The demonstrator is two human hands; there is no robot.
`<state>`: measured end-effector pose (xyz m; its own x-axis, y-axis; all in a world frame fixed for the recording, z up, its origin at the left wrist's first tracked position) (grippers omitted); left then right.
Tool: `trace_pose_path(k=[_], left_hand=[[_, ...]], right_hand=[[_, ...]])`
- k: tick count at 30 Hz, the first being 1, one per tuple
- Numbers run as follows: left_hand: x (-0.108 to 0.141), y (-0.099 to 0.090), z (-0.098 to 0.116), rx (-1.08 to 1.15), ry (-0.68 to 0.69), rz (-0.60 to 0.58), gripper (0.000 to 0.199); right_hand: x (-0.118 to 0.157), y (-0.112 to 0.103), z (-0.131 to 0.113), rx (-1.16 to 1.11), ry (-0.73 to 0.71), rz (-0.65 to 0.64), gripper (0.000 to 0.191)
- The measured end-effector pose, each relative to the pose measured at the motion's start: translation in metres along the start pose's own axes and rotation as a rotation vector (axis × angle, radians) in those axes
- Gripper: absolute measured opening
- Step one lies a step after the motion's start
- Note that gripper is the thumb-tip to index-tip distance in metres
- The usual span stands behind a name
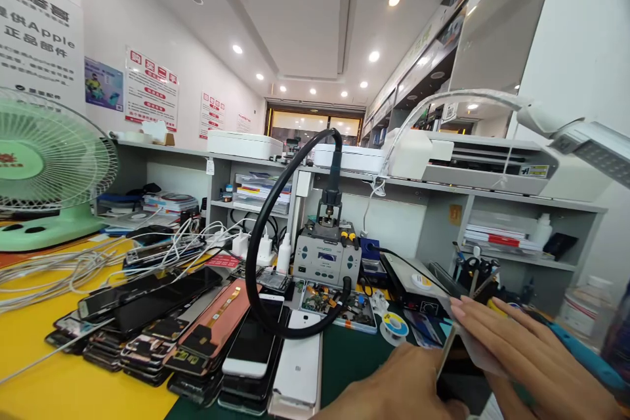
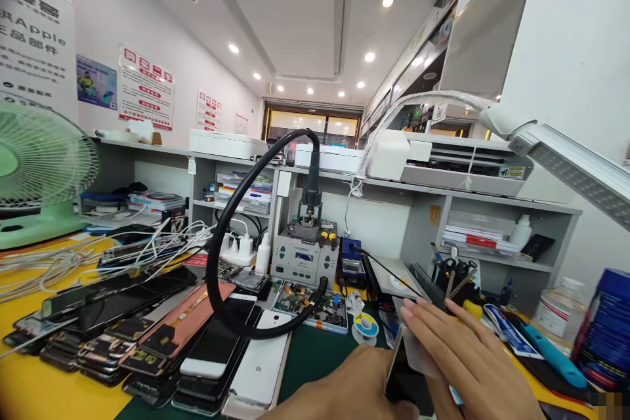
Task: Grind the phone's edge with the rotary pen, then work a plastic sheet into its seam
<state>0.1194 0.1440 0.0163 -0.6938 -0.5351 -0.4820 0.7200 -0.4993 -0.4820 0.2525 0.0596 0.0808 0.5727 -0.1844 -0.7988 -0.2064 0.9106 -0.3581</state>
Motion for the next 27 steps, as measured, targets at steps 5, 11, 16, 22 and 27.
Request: trace_pose_path(k=[5, 11, 16, 22, 27], left_hand=[[0.0, 0.001, 0.001, -0.065, 0.0, 0.0, 0.011], [0.0, -0.01, 0.007, -0.109, -0.014, 0.007, 0.021], [-0.002, -0.031, 0.011, -0.143, -0.067, 0.118, 0.007], [-0.002, -0.04, 0.012, -0.12, -0.092, 0.151, 0.016], [-0.001, -0.031, 0.009, -0.13, -0.103, 0.11, 0.028]], right_hand=[[-0.006, -0.004, -0.007, -0.035, -0.004, -0.05, 0.052], [-0.001, -0.008, -0.001, -0.015, 0.068, -0.057, 0.05], [-0.005, -0.018, 0.001, 0.035, 0.167, 0.052, 0.04], [0.034, -0.019, 0.018, 0.104, 0.506, 0.09, 0.028], [0.067, -0.016, 0.019, 0.1, 0.545, 0.025, 0.03]])
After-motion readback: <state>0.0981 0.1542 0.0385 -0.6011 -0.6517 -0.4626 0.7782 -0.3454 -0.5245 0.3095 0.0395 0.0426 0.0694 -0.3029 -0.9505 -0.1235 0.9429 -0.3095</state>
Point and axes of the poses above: each hand's wrist, its own x-axis away from the middle knuckle, its own y-axis out of the palm, z = x × y, the point moved 4 cm from there along -x, towards the middle knuckle, and after that the axes turned 8 degrees about z, right-handed, at the moved point
